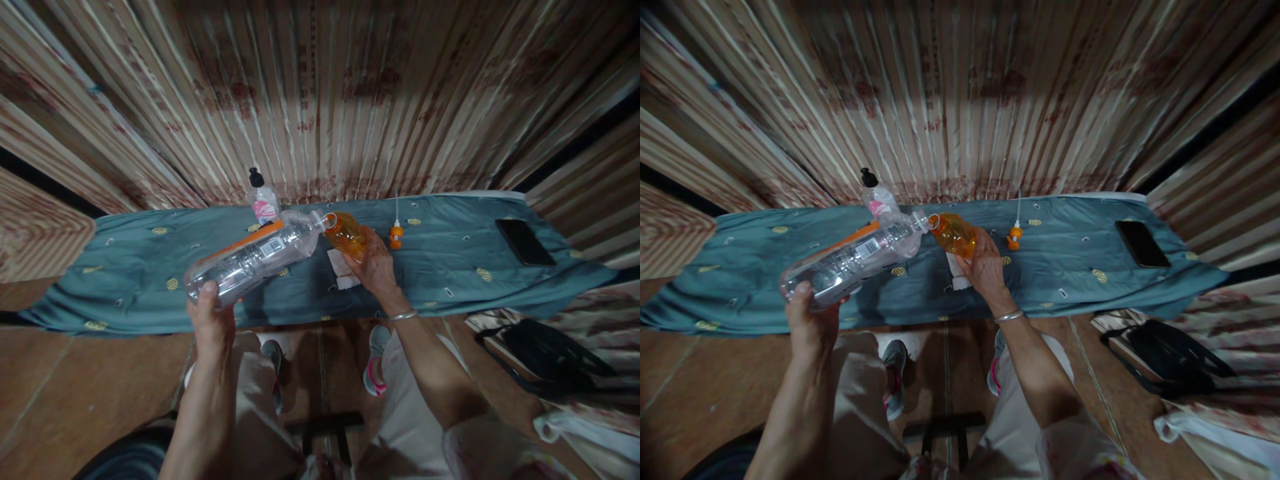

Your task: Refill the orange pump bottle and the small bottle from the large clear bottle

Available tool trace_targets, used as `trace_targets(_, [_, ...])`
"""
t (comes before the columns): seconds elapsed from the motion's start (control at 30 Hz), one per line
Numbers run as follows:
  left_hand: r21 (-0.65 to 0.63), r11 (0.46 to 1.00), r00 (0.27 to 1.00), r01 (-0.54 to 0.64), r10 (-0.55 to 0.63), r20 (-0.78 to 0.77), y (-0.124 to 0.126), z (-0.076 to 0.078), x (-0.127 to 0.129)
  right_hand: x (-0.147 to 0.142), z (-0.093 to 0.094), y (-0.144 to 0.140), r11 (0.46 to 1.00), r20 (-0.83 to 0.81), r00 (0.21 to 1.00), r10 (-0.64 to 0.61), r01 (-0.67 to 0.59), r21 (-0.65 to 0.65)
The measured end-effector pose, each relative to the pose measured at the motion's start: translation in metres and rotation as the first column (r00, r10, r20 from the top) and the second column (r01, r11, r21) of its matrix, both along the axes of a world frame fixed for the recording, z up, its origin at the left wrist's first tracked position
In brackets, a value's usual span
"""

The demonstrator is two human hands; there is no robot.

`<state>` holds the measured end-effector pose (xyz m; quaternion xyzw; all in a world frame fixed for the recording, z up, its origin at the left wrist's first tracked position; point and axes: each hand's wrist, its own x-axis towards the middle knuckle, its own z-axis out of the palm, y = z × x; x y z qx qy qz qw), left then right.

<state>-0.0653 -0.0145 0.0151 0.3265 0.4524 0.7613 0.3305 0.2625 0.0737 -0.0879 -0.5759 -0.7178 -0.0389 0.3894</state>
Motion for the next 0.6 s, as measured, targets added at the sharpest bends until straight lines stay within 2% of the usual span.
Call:
trace_targets(0.33, [-0.004,1.000,1.000,-0.007,0.007,0.005,0.0002,-0.0033,-0.0001,-0.0002,0.0013,-0.0010,1.000,-0.001,1.000,-0.009,0.009,0.023])
trace_targets(0.6, [-0.010,1.000,1.000,0.002,-0.002,0.002,0.0002,0.0006,0.0013,-0.0013,0.0033,-0.0008,1.000,-0.005,1.000,-0.014,0.014,0.006])
